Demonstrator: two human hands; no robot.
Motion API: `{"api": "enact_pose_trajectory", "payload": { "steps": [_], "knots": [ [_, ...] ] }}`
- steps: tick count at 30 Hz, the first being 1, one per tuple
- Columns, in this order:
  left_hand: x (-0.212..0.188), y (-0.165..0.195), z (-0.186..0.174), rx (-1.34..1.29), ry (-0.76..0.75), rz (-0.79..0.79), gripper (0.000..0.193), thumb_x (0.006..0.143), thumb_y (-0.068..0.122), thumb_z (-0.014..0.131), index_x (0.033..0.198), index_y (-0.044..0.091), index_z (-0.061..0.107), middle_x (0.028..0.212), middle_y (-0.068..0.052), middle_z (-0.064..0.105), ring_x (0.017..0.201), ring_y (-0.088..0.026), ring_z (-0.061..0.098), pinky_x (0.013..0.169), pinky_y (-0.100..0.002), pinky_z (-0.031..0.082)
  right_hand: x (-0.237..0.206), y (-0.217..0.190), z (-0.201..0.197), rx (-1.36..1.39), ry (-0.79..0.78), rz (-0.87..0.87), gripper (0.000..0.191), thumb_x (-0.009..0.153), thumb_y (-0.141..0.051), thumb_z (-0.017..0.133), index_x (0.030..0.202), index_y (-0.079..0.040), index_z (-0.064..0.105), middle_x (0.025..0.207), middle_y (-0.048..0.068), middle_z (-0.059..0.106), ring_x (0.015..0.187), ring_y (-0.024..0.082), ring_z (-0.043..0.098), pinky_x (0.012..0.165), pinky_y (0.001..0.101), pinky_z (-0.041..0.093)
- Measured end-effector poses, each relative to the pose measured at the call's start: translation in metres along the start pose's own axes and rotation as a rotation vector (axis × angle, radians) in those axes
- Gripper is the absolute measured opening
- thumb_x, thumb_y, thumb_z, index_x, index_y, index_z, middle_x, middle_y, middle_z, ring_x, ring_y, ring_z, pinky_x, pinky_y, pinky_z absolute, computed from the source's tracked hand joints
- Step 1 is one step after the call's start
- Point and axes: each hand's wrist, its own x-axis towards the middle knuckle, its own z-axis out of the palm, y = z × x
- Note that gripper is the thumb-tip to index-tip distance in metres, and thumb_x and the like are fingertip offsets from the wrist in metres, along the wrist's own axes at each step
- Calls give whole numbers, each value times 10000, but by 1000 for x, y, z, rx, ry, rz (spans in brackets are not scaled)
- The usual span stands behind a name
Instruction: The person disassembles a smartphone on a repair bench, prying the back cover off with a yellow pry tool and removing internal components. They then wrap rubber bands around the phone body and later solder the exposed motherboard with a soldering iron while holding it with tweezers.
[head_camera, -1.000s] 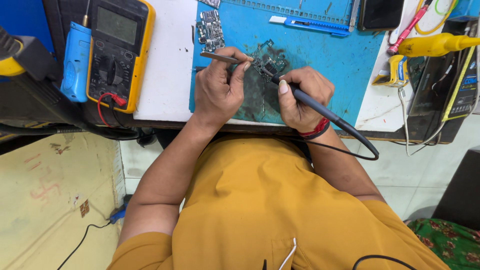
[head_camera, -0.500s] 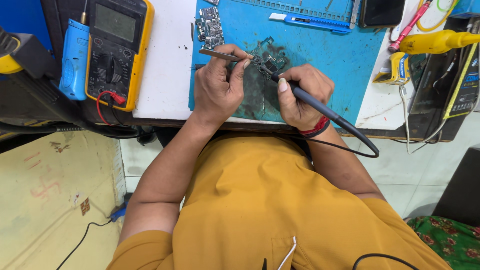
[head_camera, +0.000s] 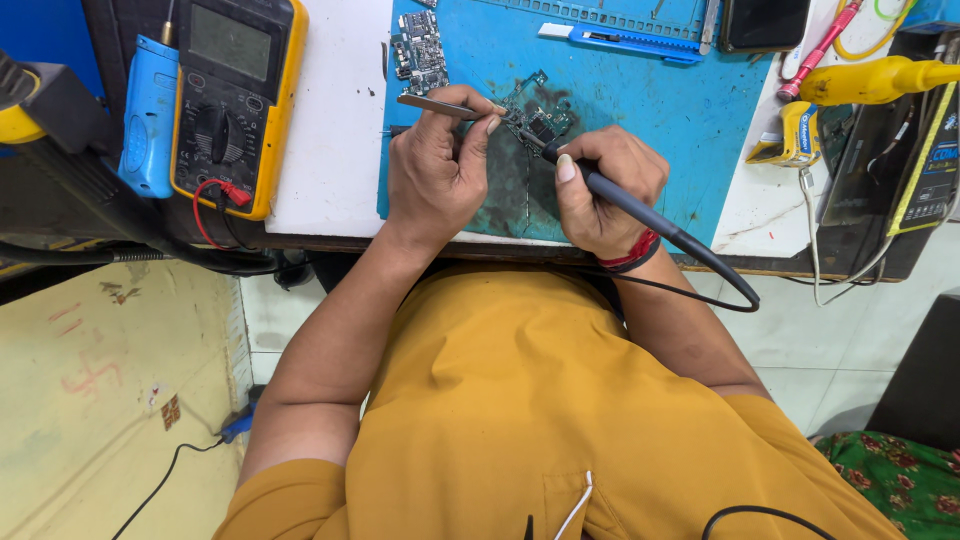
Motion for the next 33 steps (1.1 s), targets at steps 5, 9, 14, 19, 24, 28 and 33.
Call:
{"api": "enact_pose_trajectory", "payload": {
  "steps": [5, 9, 14, 19, 24, 28, 33],
  "knots": [
    [0, -2, 0, 5, -9, -2, 122, 1067, 55, 660, 1147, 82, 572, 977, -45, 773, 640, -72, 695, 526, -217, 497, 0, 0, 0, -3, 3, 4, 103, 997, -86, 678, 929, -14, 649, 818, 121, 656, 697, 273, 638, 654, 372, 481],
    [0, -3, 1, -1, -6, 13, 123, 1076, 61, 655, 1159, 83, 567, 988, -42, 768, 681, -72, 720, 549, -210, 523, 0, 1, 0, -10, 0, 3, 95, 994, -82, 678, 931, -15, 654, 822, 120, 659, 704, 275, 641, 659, 372, 481],
    [-1, -3, 0, 4, -8, 5, 127, 1073, 58, 661, 1160, 82, 571, 976, -37, 768, 676, -70, 713, 553, -218, 518, 0, 1, 0, 2, 1, -1, 99, 999, -83, 676, 933, -14, 651, 832, 122, 664, 710, 274, 645, 648, 363, 484],
    [0, -2, 0, -1, -4, 2, 126, 1072, 52, 662, 1156, 80, 573, 972, -36, 767, 642, -66, 688, 538, -222, 499, 0, 0, 1, -3, 1, 4, 102, 997, -87, 672, 928, -16, 649, 830, 121, 660, 710, 275, 643, 621, 347, 483],
    [0, -1, -1, -5, -3, 1, 124, 1069, 49, 662, 1150, 78, 573, 974, -39, 768, 633, -67, 678, 535, -223, 493, 0, 1, 1, -6, 0, 4, 104, 1001, -86, 670, 929, -15, 647, 829, 120, 660, 709, 273, 643, 621, 347, 482],
    [0, -1, -2, 0, 0, 12, 124, 1075, 54, 659, 1157, 76, 569, 980, -37, 765, 656, -67, 691, 551, -224, 503, 0, 1, 2, -2, 0, -4, 109, 1005, -92, 670, 931, -14, 649, 831, 121, 664, 708, 274, 643, 620, 348, 480],
    [0, -1, -2, 3, -6, -6, 118, 1074, 62, 660, 1153, 77, 573, 932, -23, 760, 628, -61, 672, 542, -228, 487, -3, 2, 1, 1, -6, 0, 119, 1003, -107, 661, 929, -15, 645, 824, 122, 655, 698, 273, 631, 612, 347, 474]
  ]
}}
